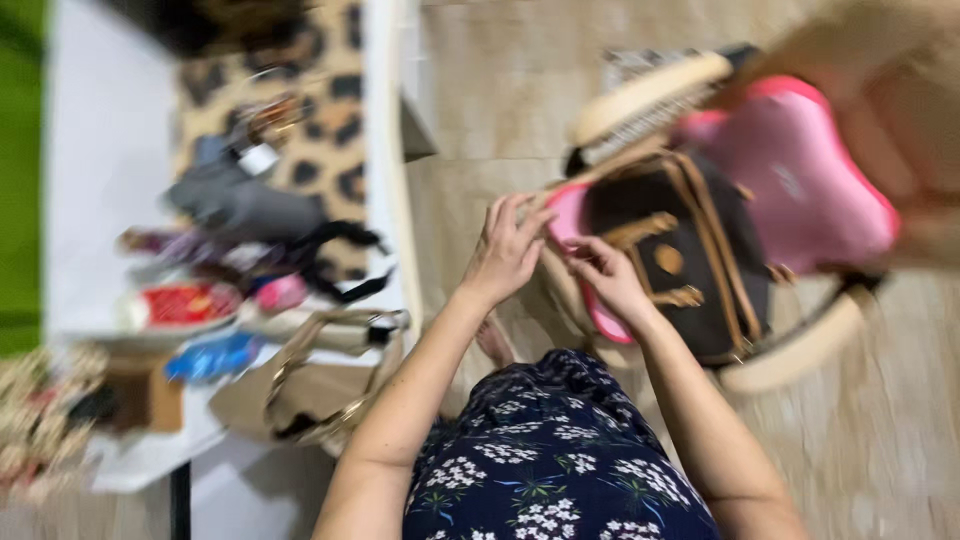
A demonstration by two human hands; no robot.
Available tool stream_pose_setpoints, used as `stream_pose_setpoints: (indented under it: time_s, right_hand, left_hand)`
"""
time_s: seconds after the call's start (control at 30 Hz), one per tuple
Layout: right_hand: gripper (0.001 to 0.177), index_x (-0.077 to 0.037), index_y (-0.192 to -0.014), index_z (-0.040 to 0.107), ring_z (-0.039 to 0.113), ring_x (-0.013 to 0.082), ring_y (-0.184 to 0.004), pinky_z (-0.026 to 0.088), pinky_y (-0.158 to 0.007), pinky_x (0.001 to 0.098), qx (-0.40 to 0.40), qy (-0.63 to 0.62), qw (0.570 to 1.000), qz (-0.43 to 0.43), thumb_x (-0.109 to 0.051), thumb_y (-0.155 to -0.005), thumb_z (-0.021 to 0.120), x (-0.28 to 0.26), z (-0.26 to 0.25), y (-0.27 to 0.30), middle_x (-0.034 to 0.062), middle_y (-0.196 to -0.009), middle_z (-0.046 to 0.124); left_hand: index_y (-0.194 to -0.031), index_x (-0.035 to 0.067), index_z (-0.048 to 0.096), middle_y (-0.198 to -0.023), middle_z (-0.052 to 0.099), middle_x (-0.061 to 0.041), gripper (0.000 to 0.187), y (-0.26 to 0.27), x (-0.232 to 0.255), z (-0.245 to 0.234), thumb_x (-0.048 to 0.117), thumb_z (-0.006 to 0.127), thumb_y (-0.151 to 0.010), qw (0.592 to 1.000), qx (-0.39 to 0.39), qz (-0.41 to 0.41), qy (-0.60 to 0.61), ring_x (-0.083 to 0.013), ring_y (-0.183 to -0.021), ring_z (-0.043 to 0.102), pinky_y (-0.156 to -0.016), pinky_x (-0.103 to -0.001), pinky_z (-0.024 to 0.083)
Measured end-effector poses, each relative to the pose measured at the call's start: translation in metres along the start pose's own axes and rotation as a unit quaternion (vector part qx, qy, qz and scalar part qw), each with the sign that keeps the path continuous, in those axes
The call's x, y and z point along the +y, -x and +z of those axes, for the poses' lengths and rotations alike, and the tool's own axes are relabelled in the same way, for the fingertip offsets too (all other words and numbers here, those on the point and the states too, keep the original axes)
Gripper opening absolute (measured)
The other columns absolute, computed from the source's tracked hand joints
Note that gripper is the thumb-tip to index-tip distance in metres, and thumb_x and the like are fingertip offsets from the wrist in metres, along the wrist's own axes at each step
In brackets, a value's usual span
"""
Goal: The person unpacks a beige handbag on a desk, removing a charger and other small items. They then move to a chair and unpack a larger brown duffel bag, removing a laptop, a water bottle, wipes, and other items, placing them on the desk.
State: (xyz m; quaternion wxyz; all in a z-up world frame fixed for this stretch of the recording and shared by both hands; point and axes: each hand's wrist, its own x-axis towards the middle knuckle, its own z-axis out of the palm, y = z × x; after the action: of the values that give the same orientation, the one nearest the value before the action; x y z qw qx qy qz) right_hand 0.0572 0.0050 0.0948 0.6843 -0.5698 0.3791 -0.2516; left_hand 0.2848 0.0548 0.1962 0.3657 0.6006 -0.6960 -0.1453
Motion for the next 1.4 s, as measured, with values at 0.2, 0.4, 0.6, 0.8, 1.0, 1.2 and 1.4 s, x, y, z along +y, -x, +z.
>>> stream_pose_setpoints:
  time_s: [0.2,0.4,0.6,0.8,1.0,1.2,1.4]
  right_hand:
    - [0.057,0.002,-0.128,0.056,0.061,0.0472,-0.115,0.050,-0.101,0.0491,0.313,0.553,0.769,0.063,-0.027,-0.086,0.081,0.084,-0.156,0.080,0.0291,-0.126,0.060]
    - [0.083,-0.007,-0.146,0.038,0.064,0.0473,-0.098,0.054,-0.083,0.0530,0.222,0.444,0.808,0.318,-0.030,-0.078,0.080,0.116,-0.191,0.113,0.0261,-0.131,0.049]
    - [0.033,-0.010,-0.116,0.072,0.068,0.0368,-0.106,0.055,-0.091,0.0470,0.026,0.426,0.889,0.164,-0.028,-0.089,0.065,0.150,-0.167,0.132,0.0172,-0.127,0.061]
    - [0.046,0.005,-0.120,0.066,0.064,0.0403,-0.108,0.051,-0.098,0.0461,-0.071,0.088,0.939,0.325,-0.033,-0.108,0.043,0.236,-0.205,0.093,0.0301,-0.120,0.069]
    - [0.088,0.006,-0.156,0.021,0.037,0.0445,-0.140,0.029,-0.117,0.0426,0.203,0.300,0.931,0.033,-0.002,-0.080,0.066,0.239,-0.208,0.039,0.0337,-0.148,0.042]
    - [0.066,-0.005,-0.153,0.037,0.054,0.0454,-0.131,0.044,-0.111,0.0486,0.288,0.346,0.880,0.155,0.001,-0.092,0.061,0.201,-0.223,0.054,0.0286,-0.145,0.050]
    - [0.067,-0.012,-0.146,0.045,0.062,0.0432,-0.119,0.050,-0.101,0.0491,0.142,0.385,0.869,0.276,-0.025,-0.089,0.079,0.216,-0.225,0.037,0.0266,-0.128,0.061]
  left_hand:
    - [-0.115,0.012,0.067,-0.122,0.057,-0.016,0.037,-0.018,0.039,0.134,0.004,0.075,-0.079,0.985,-0.147,0.083,0.042,-0.0373,-0.123,0.052,-0.109,-0.050,0.044]
    - [-0.119,0.014,0.071,-0.115,0.058,-0.014,0.044,-0.028,0.069,0.249,0.004,0.074,-0.076,0.955,-0.276,0.108,0.025,-0.0374,-0.124,0.051,-0.111,-0.052,0.039]
    - [-0.110,0.018,0.077,-0.127,0.065,-0.011,0.045,-0.028,0.074,0.321,0.015,0.063,-0.067,0.929,-0.200,0.268,-0.157,-0.0326,-0.128,0.052,-0.113,-0.060,0.019]
    - [-0.084,0.016,0.081,-0.090,0.073,0.001,0.020,-0.013,0.048,0.311,0.019,0.061,-0.085,0.787,-0.480,0.210,-0.326,-0.0215,-0.113,0.061,-0.125,-0.063,0.009]
    - [-0.083,0.019,0.080,-0.083,0.071,0.001,0.020,-0.003,0.046,0.293,0.018,0.061,-0.088,0.807,-0.441,0.195,-0.341,-0.0204,-0.104,0.063,-0.126,-0.060,0.012]
    - [-0.084,0.021,0.079,-0.081,0.067,0.002,0.019,0.001,0.054,0.288,0.014,0.062,-0.085,0.862,-0.397,0.166,-0.268,-0.0201,-0.104,0.062,-0.127,-0.057,0.013]
    - [-0.085,0.021,0.078,-0.084,0.066,0.000,0.019,-0.004,0.061,0.293,0.014,0.061,-0.087,0.875,-0.398,0.135,-0.240,-0.0200,-0.104,0.061,-0.128,-0.056,0.013]
